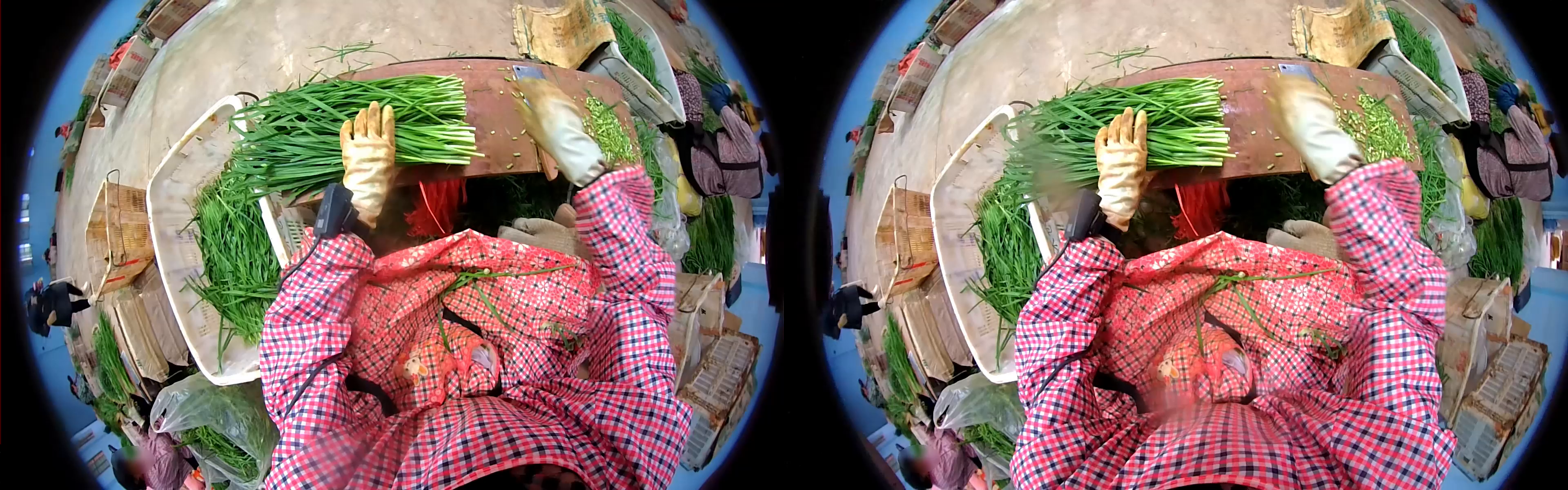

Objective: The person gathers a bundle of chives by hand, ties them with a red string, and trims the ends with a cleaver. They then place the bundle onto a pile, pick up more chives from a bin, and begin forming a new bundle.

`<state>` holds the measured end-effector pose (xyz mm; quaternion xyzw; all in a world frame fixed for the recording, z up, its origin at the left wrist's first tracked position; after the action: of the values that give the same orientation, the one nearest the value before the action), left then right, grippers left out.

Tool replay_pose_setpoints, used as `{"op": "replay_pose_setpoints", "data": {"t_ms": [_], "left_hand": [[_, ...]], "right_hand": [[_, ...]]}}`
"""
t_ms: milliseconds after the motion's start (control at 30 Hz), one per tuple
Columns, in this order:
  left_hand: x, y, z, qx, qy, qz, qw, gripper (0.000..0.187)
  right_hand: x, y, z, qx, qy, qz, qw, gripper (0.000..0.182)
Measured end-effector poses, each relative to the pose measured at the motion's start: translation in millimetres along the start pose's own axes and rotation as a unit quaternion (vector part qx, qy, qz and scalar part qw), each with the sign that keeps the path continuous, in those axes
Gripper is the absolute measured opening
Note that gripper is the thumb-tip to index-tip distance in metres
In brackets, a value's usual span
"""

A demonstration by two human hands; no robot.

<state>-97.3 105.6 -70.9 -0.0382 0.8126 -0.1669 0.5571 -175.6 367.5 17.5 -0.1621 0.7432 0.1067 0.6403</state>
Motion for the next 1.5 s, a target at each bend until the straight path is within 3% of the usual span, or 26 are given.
{"op": "replay_pose_setpoints", "data": {"t_ms": [100,133,233,333,433,467,567,700,733,767,800,900,933,967,1033,1067,1167,1200,1233,1267,1300,1333,1367,1400,1467,1500], "left_hand": [[-6,4,-2,0.016,0.040,-0.030,0.999,0.098],[-4,6,-2,0.028,0.024,-0.029,0.999,0.095],[3,10,0,0.034,-0.004,0.004,0.999,0.095],[-10,8,-4,0.032,-0.030,0.074,0.996,0.096],[-12,9,-2,0.024,0.038,0.058,0.997,0.080],[-14,9,-2,0.019,0.044,0.056,0.997,0.073],[-13,12,-2,0.003,0.013,0.049,0.999,0.068],[-16,15,-5,0.002,0.045,0.043,0.998,0.061],[-18,15,-7,0.001,0.085,0.031,0.996,0.061],[-20,13,-9,0.001,0.125,0.018,0.992,0.060],[-21,10,-12,0.000,0.134,0.008,0.991,0.060],[-7,-1,-28,0.032,0.052,-0.056,0.997,0.066],[-5,-4,-31,0.052,-0.013,-0.076,0.996,0.083],[2,-7,-32,0.089,-0.003,-0.031,0.996,0.110],[-3,-12,-40,0.126,-0.131,0.068,0.981,0.097],[5,-13,-44,0.137,-0.127,0.075,0.980,0.116],[11,-19,-51,0.185,-0.095,0.098,0.973,0.105],[7,-21,-50,0.147,-0.121,0.169,0.967,0.111],[-9,-19,-58,0.150,-0.186,0.135,0.962,0.106],[-6,-18,-56,0.141,-0.185,0.135,0.963,0.104],[-2,-21,-57,0.128,-0.181,0.135,0.966,0.103],[-1,-23,-56,0.125,-0.159,0.151,0.968,0.097],[-1,-22,-52,0.126,-0.150,0.171,0.965,0.096],[0,-22,-48,0.128,-0.137,0.189,0.964,0.094],[27,-30,-50,0.116,-0.102,0.236,0.959,0.089],[20,-30,-53,0.106,-0.133,0.235,0.957,0.089]], "right_hand": [[-1,-72,-47,-0.020,0.009,-0.043,0.999,0.037],[25,-86,-75,-0.065,-0.004,0.008,0.998,0.035],[123,-90,-147,-0.036,-0.023,-0.049,0.998,0.038],[119,-105,-138,0.000,0.025,-0.149,0.988,0.045],[114,-101,-124,0.063,-0.075,-0.156,0.983,0.053],[135,-96,-128,0.051,-0.093,-0.144,0.984,0.051],[96,-114,-98,0.035,-0.155,-0.035,0.987,0.047],[95,-131,-79,0.006,-0.081,-0.027,0.996,0.043],[100,-133,-80,-0.020,-0.177,-0.034,0.983,0.036],[91,-136,-65,-0.082,-0.105,0.018,0.991,0.034],[86,-136,-60,-0.069,-0.098,-0.014,0.993,0.033],[86,-139,-53,-0.125,-0.054,-0.003,0.991,0.028],[87,-138,-51,-0.131,-0.026,-0.015,0.991,0.027],[91,-138,-49,-0.138,0.002,-0.027,0.990,0.026],[99,-134,-52,-0.137,0.045,-0.093,0.985,0.023],[105,-131,-54,-0.135,0.065,-0.125,0.981,0.021],[143,-130,-62,-0.196,0.100,0.023,0.975,0.024],[135,-134,-50,-0.203,0.078,0.128,0.968,0.026],[112,-136,-53,-0.212,0.065,0.233,0.947,0.028],[94,-129,-49,-0.211,0.152,0.033,0.965,0.024],[74,-113,-50,-0.201,0.234,-0.165,0.937,0.022],[33,-111,-23,-0.251,0.356,-0.176,0.883,0.022],[15,-105,-4,-0.262,0.342,-0.189,0.882,0.024],[13,-107,18,-0.224,0.185,-0.049,0.956,0.026],[17,-121,44,-0.325,0.093,-0.140,0.931,0.027],[31,-129,53,-0.358,0.109,-0.090,0.923,0.027]]}}
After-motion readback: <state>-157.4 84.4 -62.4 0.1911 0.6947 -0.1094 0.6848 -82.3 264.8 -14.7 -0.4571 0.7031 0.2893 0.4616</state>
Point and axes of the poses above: each hand's wrist, its own z-axis away from the middle knuckle, its own x-axis out of the palm, y = z × x, the point moved 5 cm from there along -z, towards the middle knuckle, and after that the axes turned 1 degree about y, right-handed, at the moved point
